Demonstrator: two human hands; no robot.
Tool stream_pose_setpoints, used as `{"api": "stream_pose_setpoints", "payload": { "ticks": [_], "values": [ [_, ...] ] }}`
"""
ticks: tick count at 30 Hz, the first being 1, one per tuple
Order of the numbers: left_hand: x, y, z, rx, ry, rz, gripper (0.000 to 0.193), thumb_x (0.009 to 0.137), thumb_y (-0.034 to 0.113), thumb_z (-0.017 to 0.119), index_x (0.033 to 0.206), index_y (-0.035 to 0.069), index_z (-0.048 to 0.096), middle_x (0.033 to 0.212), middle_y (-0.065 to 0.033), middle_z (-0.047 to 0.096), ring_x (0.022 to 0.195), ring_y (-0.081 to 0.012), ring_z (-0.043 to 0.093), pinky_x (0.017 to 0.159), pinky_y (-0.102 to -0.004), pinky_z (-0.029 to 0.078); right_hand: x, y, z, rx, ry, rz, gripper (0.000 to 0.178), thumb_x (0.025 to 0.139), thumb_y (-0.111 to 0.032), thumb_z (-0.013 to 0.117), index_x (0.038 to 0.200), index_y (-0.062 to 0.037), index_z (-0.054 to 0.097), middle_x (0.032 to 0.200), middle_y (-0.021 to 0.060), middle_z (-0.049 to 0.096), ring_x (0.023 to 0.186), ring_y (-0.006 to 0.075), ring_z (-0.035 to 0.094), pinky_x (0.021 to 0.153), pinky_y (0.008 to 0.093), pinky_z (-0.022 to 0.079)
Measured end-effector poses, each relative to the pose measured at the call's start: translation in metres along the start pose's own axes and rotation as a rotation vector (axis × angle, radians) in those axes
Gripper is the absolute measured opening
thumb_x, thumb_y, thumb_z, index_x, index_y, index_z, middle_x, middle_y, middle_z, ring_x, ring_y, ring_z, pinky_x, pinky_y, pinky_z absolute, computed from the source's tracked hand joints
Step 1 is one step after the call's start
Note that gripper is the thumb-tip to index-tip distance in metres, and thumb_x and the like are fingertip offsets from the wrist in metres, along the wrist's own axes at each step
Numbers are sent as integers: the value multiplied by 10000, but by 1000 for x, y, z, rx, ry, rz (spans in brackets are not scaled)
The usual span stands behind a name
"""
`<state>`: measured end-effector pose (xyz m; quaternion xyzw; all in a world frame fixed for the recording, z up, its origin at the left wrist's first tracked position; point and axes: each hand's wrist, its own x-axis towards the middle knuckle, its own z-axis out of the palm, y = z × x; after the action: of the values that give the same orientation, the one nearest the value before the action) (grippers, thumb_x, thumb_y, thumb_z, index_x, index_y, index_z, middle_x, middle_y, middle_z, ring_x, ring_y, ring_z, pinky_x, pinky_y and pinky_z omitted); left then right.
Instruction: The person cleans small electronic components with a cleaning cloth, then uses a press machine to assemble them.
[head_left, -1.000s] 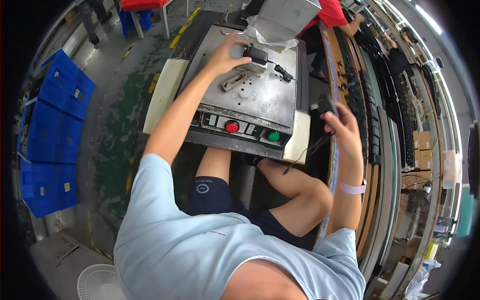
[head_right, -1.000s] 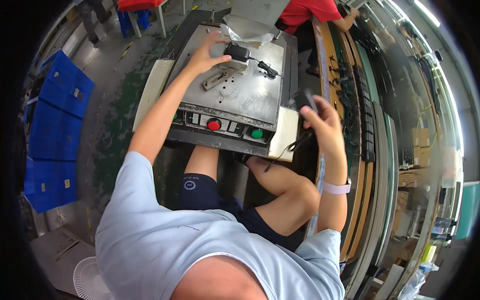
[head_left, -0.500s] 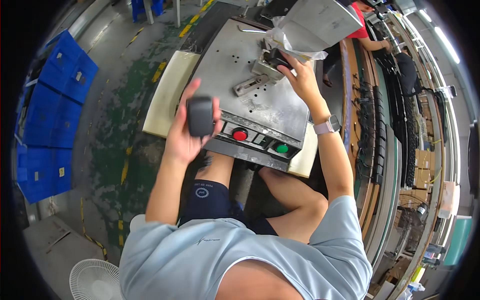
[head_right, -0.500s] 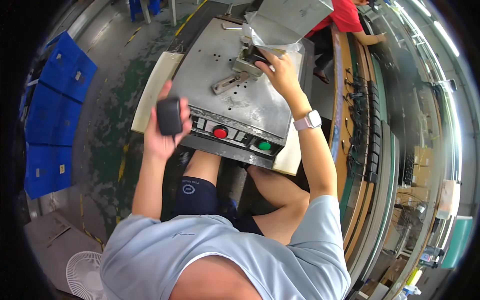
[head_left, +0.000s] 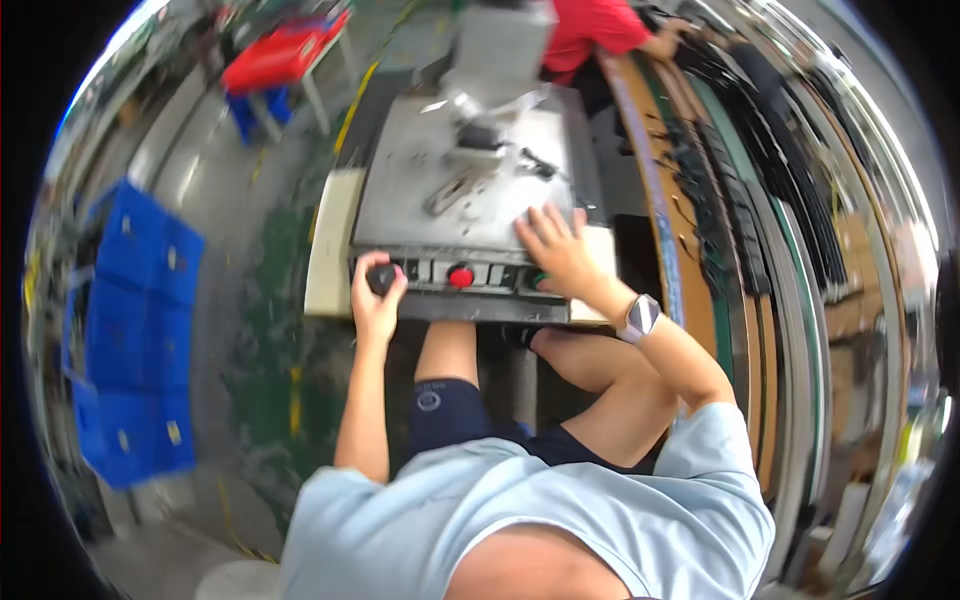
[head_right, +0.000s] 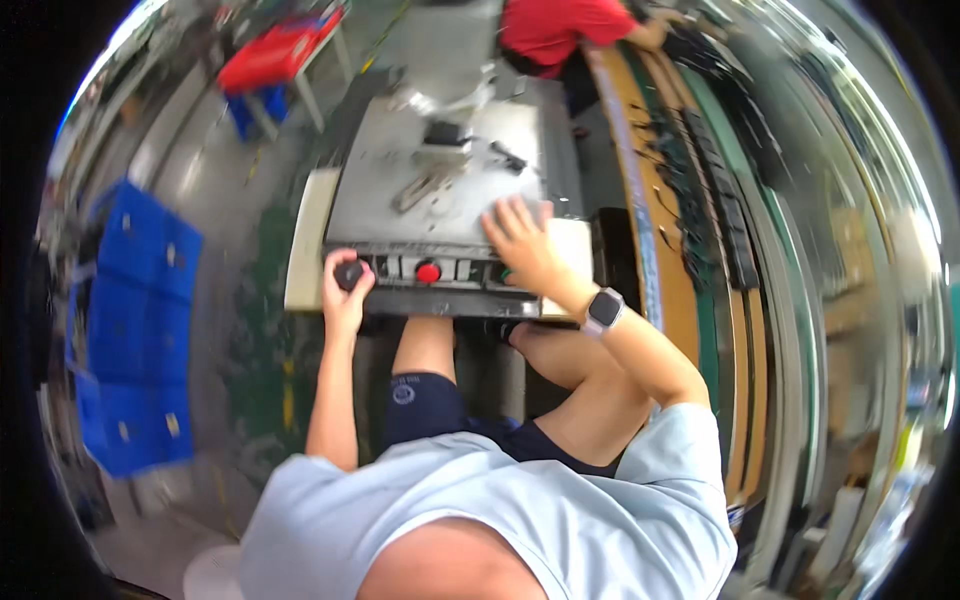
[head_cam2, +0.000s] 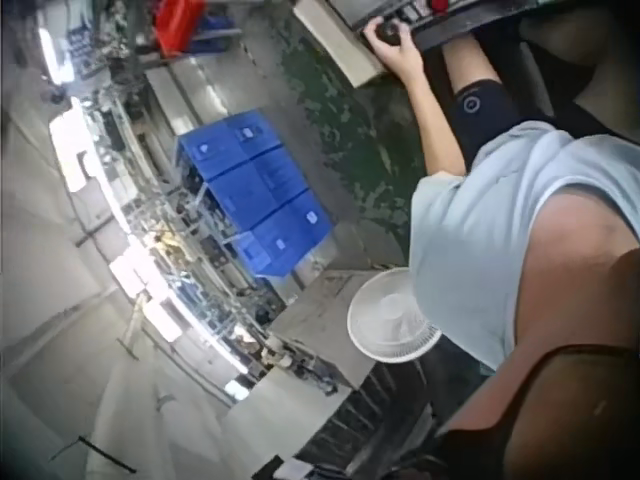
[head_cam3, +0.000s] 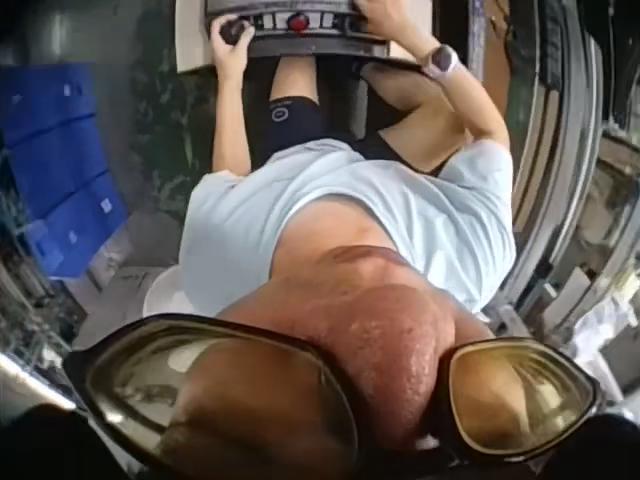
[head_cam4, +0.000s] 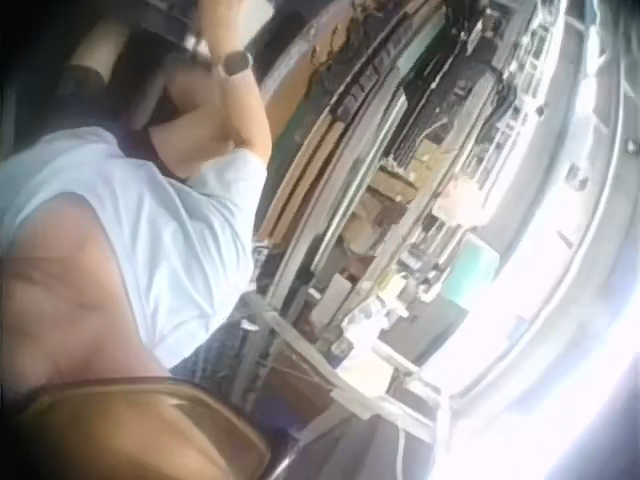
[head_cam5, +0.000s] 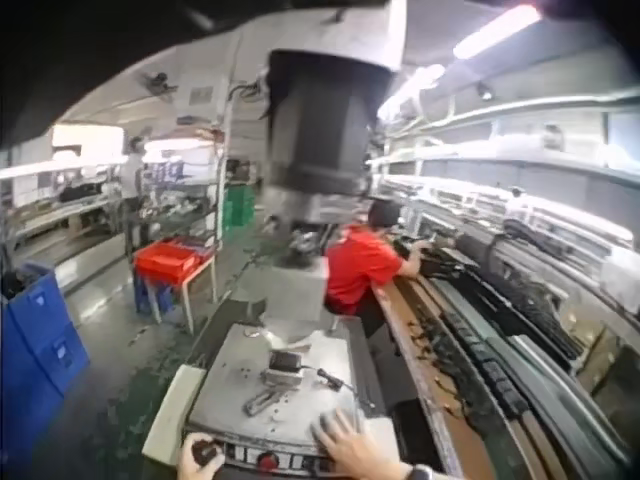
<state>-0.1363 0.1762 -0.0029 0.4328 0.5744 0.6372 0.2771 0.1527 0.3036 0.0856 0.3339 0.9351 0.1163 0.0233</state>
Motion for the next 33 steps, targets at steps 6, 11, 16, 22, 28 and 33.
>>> {"api": "stream_pose_setpoints", "payload": {
  "ticks": [6,11,16,22,28,33],
  "values": [
    [-18,133,82,-351,-447,56,485,941,289,494,1346,38,405,1337,-143,502,1204,-254,475,1012,-362,351,-19,-49,-55,1544,155,-228,555,864,-297,714,1276,-30,453,1118,151,584,931,229,581,842,341,482],
    [-38,165,98,-138,-690,153,682,994,524,340,1484,52,294,1446,-142,428,1346,-254,386,1106,-388,252,-133,70,-125,976,557,214,230,903,-204,649,1045,-42,568,859,49,607,677,140,546,610,281,470],
    [-90,99,71,-88,-874,-304,438,1029,362,399,1330,57,489,1264,-96,581,1130,-191,556,972,-300,401,-356,241,-115,242,469,1206,306,834,-213,671,1063,-25,594,976,146,657,813,291,620,740,391,493],
    [-132,53,47,185,-937,-465,369,1016,289,447,1273,40,541,1229,-96,602,1088,-186,575,941,-299,433,-481,275,-58,-145,90,1633,336,882,-267,617,992,46,673,970,235,670,807,361,653,741,434,530],
    [-126,91,96,294,-1193,-278,355,974,237,545,1253,18,544,1215,-121,605,1073,-212,584,926,-322,464,-286,275,2,64,220,1394,742,803,-590,636,1206,27,550,1262,223,488,1094,381,529,840,543,480],
    [-131,100,109,276,-1185,-163,326,966,184,561,1242,10,545,1214,-128,605,1057,-220,595,923,-320,469,-251,277,40,-9,165,1339,706,724,-619,711,1001,29,681,1034,198,627,900,380,623,761,462,524]
  ]
}}
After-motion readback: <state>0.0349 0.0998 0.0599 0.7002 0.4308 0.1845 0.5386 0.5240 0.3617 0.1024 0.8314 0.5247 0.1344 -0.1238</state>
